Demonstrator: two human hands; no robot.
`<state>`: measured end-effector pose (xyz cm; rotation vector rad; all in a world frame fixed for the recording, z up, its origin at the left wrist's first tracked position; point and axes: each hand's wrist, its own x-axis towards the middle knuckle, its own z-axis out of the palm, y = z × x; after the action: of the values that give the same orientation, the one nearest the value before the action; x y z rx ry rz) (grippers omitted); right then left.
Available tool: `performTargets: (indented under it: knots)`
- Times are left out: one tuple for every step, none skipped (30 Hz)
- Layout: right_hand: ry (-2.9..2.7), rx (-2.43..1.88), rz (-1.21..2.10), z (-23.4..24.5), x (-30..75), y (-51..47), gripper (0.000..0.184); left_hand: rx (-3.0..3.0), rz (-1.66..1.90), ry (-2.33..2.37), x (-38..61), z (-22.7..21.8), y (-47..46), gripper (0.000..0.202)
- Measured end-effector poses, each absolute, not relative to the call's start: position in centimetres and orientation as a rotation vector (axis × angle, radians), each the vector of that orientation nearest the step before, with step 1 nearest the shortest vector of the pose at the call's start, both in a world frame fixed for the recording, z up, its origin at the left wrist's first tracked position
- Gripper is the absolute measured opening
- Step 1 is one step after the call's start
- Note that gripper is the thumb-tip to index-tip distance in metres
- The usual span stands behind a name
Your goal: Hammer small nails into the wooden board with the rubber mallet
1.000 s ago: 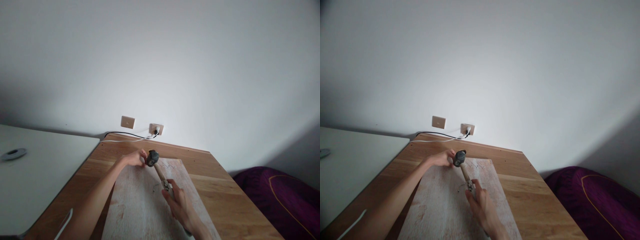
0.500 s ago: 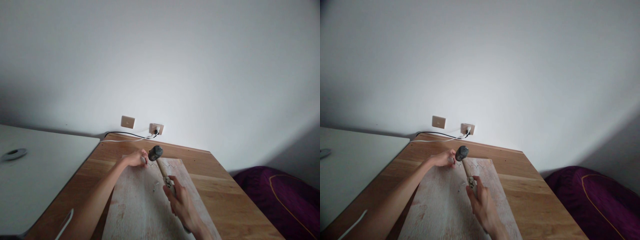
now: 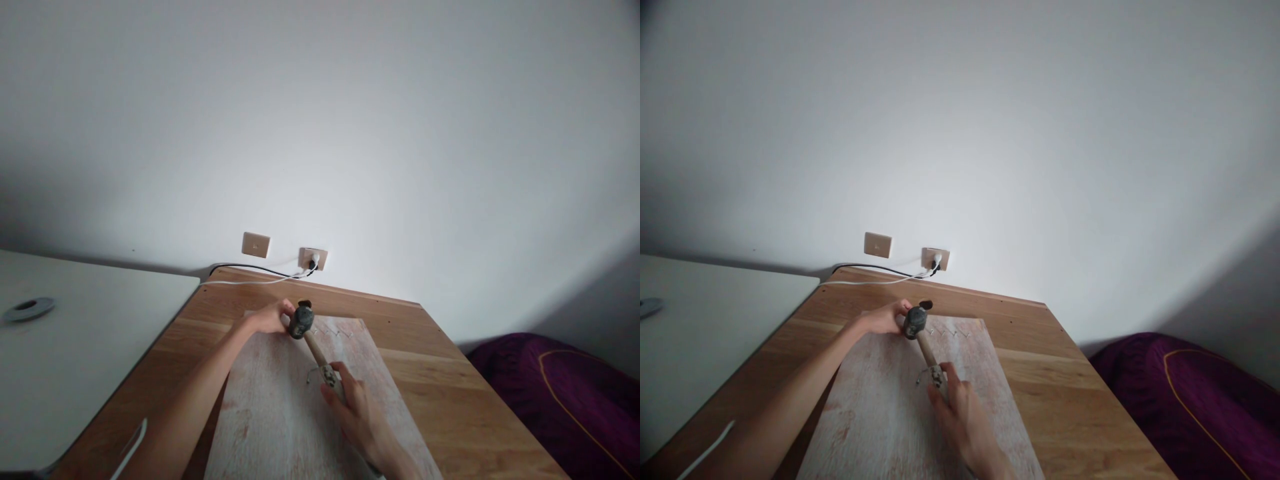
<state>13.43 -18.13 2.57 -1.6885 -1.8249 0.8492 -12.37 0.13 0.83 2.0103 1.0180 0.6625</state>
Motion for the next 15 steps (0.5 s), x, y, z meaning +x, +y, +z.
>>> performTargets:
  knots:
    - [-1.828, -1.69, 0.853, 2.7, 13.4, -18.1, 0.054, 2.019, 0.661, 1.017, -12.4, 0.9, 0.1, 0.039]
    - [-1.83, -1.691, 0.869, 2.8, 13.4, -18.1, 0.055, 2.024, 0.654, 1.008, -12.4, 0.9, 0.1, 0.037]
    - [-1.832, -1.69, 0.897, 3.1, 13.3, -18.0, 0.056, 2.025, 0.645, 0.992, -12.4, 0.9, 0.1, 0.035]
    - [-1.836, -1.685, 0.934, 3.4, 13.3, -18.0, 0.057, 2.024, 0.643, 0.973, -12.4, 1.0, 0.1, 0.031]
    - [-1.84, -1.674, 0.97, 3.7, 13.2, -18.1, 0.059, 2.023, 0.652, 0.956, -12.4, 0.9, 0.2, 0.028]
    - [-1.842, -1.658, 0.999, 4.1, 13.0, -18.1, 0.061, 2.022, 0.669, 0.943, -12.4, 0.9, 0.2, 0.025]
    - [-1.84, -1.639, 1.02, 4.4, 12.9, -18.2, 0.062, 2.02, 0.681, 0.933, -12.4, 0.9, 0.2, 0.024]
    - [-1.833, -1.622, 1.032, 4.7, 12.7, -18.3, 0.064, 2.018, 0.691, 0.924, -12.4, 0.8, 0.3, 0.024]
    - [-1.822, -1.611, 1.041, 4.8, 12.6, -18.4, 0.066, 2.016, 0.698, 0.915, -12.3, 0.8, 0.4, 0.024]
    - [-1.809, -1.612, 1.045, 4.9, 12.5, -18.5, 0.067, 2.014, 0.7, 0.902, -12.3, 0.7, 0.4, 0.024]
    - [-1.8, -1.622, 1.048, 4.8, 12.4, -18.5, 0.068, 2.013, 0.7, 0.886, -12.3, 0.6, 0.5, 0.023]
    - [-1.798, -1.636, 1.051, 4.6, 12.4, -18.6, 0.069, 2.012, 0.706, 0.868, -12.3, 0.5, 0.5, 0.021]
    - [-1.804, -1.651, 1.047, 4.3, 12.5, -18.6, 0.069, 2.012, 0.72, 0.853, -12.3, 0.3, 0.6, 0.02]
    - [-1.813, -1.663, 1.032, 4.0, 12.5, -18.6, 0.068, 2.013, 0.74, 0.844, -12.3, 0.2, 0.6, 0.02]
    - [-1.824, -1.67, 1.012, 3.7, 12.7, -18.6, 0.067, 2.016, 0.757, 0.843, -12.3, 0.2, 0.6, 0.021]
